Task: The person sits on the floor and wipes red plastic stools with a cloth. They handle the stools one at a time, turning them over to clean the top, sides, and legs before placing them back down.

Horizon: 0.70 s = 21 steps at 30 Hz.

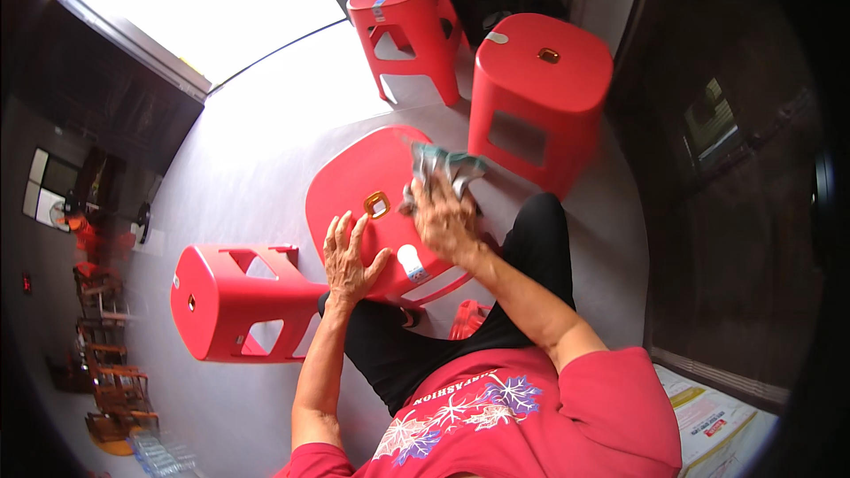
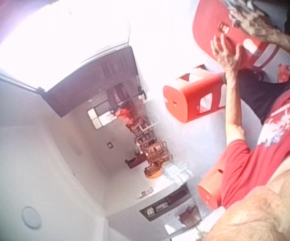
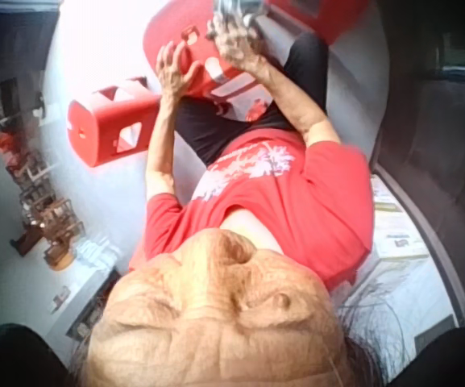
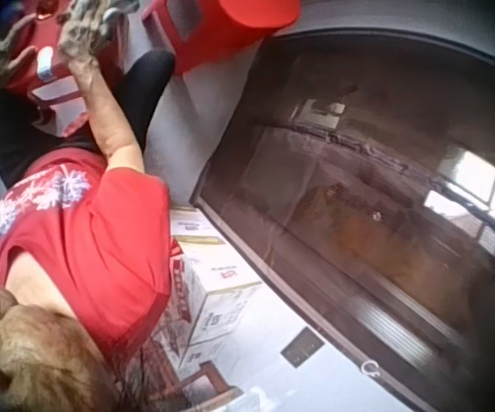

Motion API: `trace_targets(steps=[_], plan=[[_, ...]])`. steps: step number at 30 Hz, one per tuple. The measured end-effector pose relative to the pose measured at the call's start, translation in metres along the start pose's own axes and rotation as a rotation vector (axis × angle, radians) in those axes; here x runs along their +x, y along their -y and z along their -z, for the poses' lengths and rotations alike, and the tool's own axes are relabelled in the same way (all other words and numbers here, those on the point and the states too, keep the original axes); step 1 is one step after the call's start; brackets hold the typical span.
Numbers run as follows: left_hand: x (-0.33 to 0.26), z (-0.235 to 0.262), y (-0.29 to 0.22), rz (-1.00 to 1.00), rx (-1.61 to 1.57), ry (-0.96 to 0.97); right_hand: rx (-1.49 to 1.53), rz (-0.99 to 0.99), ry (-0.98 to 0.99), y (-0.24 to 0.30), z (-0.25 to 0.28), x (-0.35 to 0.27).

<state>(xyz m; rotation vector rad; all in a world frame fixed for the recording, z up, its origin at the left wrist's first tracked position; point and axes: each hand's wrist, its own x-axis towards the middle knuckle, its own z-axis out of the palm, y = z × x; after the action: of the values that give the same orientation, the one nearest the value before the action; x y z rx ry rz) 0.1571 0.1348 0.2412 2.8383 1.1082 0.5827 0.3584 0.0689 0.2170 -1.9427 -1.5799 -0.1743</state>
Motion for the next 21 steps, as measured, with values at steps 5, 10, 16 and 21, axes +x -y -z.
trace_targets(steps=[5, 10, 16, 21], plan=[[0.001, 0.002, 0.002, -0.018, -0.001, 0.094, 0.056, 0.075, -0.014, 0.006, 0.023, -0.031], [0.009, 0.008, -0.002, -0.033, 0.009, 0.192, 0.173, 0.093, -0.015, -0.017, 0.010, 0.011], [0.026, 0.005, -0.009, -0.047, 0.041, 0.343, 0.236, 0.120, 0.103, -0.049, -0.023, 0.087], [0.031, 0.012, -0.009, -0.044, 0.043, 0.437, 0.575, -0.036, 0.542, -0.067, -0.032, 0.151]])
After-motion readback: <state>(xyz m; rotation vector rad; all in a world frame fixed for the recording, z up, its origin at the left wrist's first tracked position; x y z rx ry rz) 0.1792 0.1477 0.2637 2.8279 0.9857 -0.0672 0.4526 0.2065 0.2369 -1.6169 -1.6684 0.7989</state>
